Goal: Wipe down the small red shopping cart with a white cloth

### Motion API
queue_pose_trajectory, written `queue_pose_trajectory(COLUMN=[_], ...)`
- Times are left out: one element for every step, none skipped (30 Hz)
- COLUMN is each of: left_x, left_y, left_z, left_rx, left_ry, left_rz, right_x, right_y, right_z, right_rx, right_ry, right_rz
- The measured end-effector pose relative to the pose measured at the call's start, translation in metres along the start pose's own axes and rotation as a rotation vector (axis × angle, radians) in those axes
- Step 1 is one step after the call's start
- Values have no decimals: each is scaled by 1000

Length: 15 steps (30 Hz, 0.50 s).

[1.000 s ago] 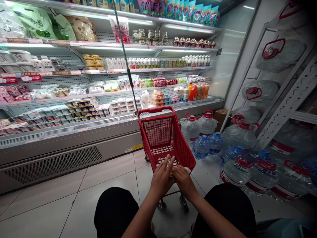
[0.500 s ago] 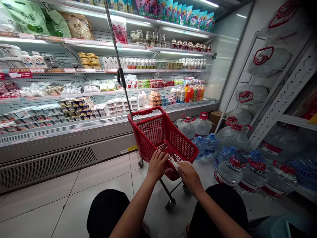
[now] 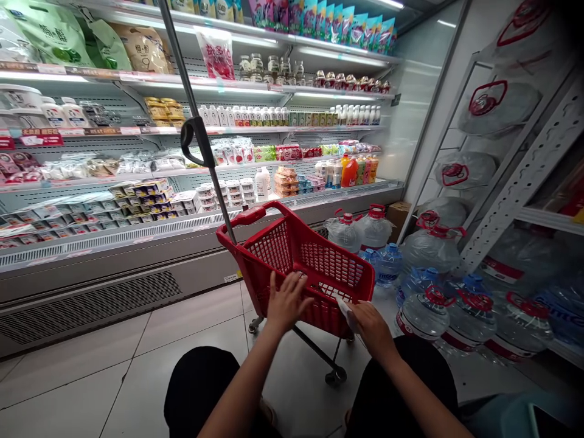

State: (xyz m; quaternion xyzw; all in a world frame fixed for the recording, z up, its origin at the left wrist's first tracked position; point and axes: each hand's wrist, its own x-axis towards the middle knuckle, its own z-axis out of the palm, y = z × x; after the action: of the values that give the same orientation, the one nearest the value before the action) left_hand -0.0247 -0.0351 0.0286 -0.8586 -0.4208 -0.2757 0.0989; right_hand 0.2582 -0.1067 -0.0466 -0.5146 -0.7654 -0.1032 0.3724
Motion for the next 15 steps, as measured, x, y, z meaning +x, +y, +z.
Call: queue_pose_trajectory(left_x=[3, 6, 9, 11, 14, 15, 17, 17, 17, 17, 16, 15, 13, 12, 11], left_y=[-17, -34, -50, -62, -71, -76, -77, -74, -68, -61, -53, -45, -38, -31, -25], left_z=[-12, -26, -39, -52, -64, -74, -82, -88, -91, -92, -92, -90, -88, -86, -84], left_rx=[36, 73, 109, 148, 184, 211, 220, 222, 224, 225, 226, 224, 217, 204, 187], left_ry=[20, 39, 58, 79, 102, 101, 93, 70, 62, 58, 60, 70, 80, 90, 98], left_rz=[-40, -60, -66, -77, -81, -77, -67, -68, -82, -99, -117, -134, -144, -151, -156], right_x=[-2, -3, -3, -3, -3, -2, 0, 3, 7, 13, 20, 30, 42, 55, 70], right_y=[7, 13, 18, 22, 24, 25, 24, 21, 17, 10, 2, -9, -22, -37, -54], right_z=[-4, -8, -11, -14, -16, -17, -17, -16, -14, -10, -4, 3, 12, 22, 32], right_rx=[-1, -2, -4, -8, -19, -35, -55, -74, -91, -102, -103, -93, -75, -51, -21], right_ry=[-14, -24, -29, -26, -13, 8, 26, 39, 49, 53, 53, 46, 37, 28, 14], right_rz=[8, 23, 43, 68, 93, 117, 137, 150, 156, 153, 138, 113, 82, 50, 18])
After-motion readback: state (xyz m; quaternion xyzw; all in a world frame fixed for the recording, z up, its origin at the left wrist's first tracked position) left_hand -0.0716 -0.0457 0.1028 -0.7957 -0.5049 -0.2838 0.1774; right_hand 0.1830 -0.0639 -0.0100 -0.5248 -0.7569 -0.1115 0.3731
